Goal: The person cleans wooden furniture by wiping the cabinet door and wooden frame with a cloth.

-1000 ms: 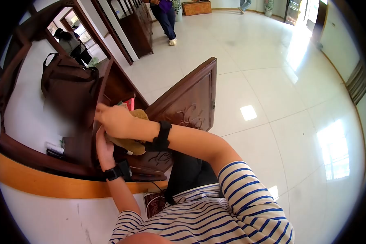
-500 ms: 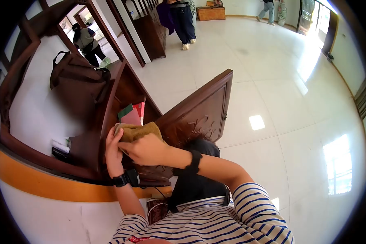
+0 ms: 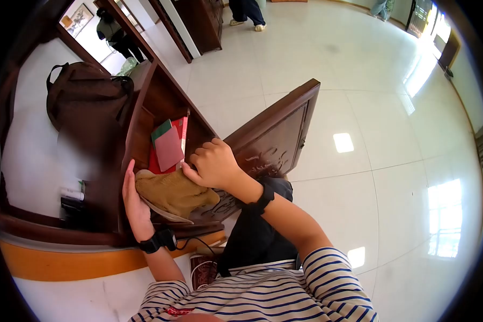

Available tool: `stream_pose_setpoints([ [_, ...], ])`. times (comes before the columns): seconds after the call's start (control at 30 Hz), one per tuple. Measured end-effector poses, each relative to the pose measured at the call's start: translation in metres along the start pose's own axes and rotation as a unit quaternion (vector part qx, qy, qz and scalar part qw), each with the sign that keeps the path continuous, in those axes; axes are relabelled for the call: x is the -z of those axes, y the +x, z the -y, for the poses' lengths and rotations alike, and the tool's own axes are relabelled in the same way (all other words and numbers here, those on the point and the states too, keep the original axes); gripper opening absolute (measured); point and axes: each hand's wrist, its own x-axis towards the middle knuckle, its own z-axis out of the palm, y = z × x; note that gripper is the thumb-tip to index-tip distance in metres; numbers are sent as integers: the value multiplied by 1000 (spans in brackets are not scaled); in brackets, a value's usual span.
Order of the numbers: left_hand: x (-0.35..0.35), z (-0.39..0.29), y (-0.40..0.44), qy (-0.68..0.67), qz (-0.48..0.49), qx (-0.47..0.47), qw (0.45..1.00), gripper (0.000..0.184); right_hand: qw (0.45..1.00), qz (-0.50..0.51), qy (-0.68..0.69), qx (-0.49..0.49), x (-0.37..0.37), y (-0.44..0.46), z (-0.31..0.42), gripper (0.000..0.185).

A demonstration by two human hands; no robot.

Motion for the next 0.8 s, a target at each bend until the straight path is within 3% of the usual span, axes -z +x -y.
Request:
stream_pose_setpoints([
  [0.23,1,8,1,-15,-41,-36,998,46,996,-2,76,39,17,0,-1,41],
  [0.37,-3,5,2,8,15,-32,999,53,997,5,68,42,14,-1,-5,32],
  [0.47,-4,-1,-5,-2,20,-14,1000,59,996,-14,85,22,15,-7,1,29],
  [0.53,-7,-6,-5,-29,55,-31,998,56,984,21,154,-88,25,-1,2,28],
  [0.57,-9,-8,-9,-29,61,-32,997,56,984,17,151,-90,29,1,4,28],
  [0.63,-23,-18,-17,-80,77,-25,994,49,908,-30,369,-194,38,12,4,26],
  [0.7,-26,-18,-14,-80,115,-29,990,45,903,-22,377,-204,48,21,2,26],
  [0.8,-45,-9,-13,-68,139,-48,987,40,927,-89,333,-146,52,30,-4,25],
])
